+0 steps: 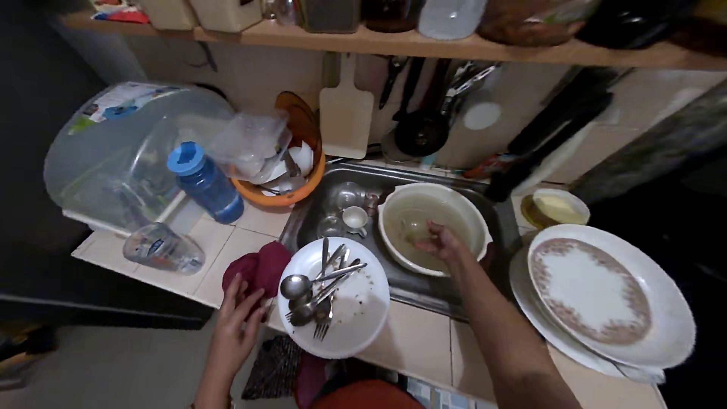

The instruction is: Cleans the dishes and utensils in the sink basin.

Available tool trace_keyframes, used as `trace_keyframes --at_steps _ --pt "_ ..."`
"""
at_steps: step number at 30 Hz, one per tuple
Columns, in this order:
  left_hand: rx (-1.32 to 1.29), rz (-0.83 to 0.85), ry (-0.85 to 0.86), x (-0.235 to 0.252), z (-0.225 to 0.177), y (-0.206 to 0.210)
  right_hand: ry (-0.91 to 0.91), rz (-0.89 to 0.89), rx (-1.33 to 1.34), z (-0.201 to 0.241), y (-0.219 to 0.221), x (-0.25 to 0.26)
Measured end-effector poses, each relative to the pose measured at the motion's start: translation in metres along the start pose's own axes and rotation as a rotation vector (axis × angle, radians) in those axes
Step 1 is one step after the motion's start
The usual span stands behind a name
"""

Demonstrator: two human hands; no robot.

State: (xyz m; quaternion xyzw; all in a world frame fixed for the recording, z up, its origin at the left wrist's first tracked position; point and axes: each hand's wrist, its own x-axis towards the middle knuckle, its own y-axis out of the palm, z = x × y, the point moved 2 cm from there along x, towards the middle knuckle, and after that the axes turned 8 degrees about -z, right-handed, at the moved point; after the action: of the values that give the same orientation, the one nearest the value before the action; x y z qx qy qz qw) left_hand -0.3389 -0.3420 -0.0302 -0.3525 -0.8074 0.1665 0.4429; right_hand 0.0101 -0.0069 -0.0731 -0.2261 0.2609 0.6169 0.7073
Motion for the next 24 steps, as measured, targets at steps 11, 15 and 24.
trace_keyframes --at_steps 11,15,24 --pt "0.016 -0.007 0.026 -0.003 -0.013 0.001 -0.335 -0.156 -0.732 0.015 -0.013 0.017" --pt "0.054 -0.013 -0.045 -0.009 -0.009 -0.002 -0.508 -0.203 -0.867 0.019 -0.013 0.005" --pt "0.090 0.027 -0.259 -0.022 -0.001 -0.006 0.032 -0.056 0.489 -0.015 0.000 -0.014"
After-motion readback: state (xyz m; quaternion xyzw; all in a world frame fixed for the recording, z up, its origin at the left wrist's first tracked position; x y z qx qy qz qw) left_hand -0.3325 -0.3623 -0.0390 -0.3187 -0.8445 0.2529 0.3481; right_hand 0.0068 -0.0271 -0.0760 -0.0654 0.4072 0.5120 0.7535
